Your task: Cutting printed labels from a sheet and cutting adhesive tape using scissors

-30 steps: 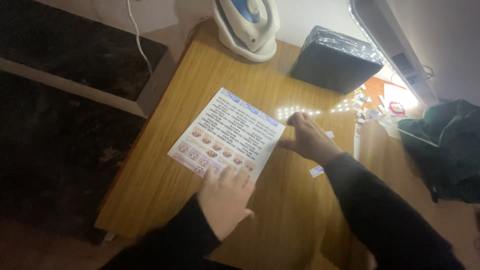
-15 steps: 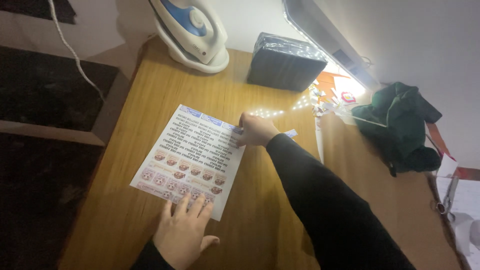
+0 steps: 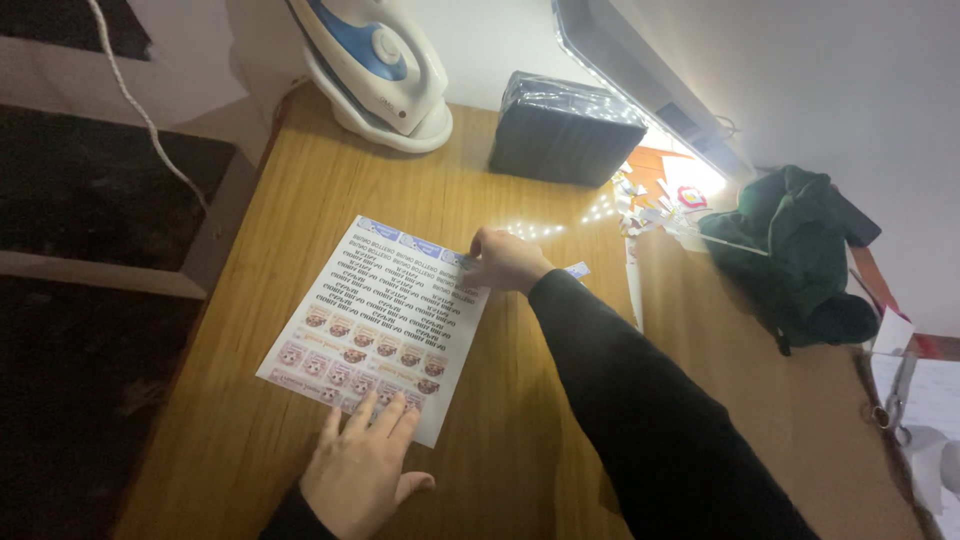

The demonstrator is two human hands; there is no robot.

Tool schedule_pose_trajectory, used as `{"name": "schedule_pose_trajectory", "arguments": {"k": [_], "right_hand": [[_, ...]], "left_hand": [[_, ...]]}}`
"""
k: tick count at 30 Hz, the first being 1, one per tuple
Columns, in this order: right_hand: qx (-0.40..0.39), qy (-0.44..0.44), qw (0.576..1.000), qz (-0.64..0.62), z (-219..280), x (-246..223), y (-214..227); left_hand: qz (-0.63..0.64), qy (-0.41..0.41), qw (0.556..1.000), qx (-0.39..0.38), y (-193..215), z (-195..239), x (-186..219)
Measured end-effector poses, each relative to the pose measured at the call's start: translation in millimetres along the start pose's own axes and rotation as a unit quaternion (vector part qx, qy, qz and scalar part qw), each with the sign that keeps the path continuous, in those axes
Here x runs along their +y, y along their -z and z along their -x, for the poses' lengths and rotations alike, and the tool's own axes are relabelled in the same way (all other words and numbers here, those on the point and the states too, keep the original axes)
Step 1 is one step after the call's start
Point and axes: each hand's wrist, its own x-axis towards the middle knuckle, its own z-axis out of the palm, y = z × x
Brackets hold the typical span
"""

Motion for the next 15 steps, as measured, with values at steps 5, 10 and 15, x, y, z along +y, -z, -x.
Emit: {"name": "schedule_pose_trajectory", "arguments": {"k": [5,10,15], "right_hand": [[0.082,0.1,0.992,-0.001,-28.1,24.4,-16.9],[0.026,0.098,0.989,-0.111,20.8,9.4,11.3],[0.007,0.068,0.965,-0.252,63.3,31.2,40.9]], "left_hand": [[-0.022,0.012,1.0,-0.012,-2.6,0.5,-1.5],[-0.042,0.014,0.999,-0.024,-3.7,0.7,-6.7],[-0.079,0.023,0.996,-0.021,17.9,2.4,1.0]]}}
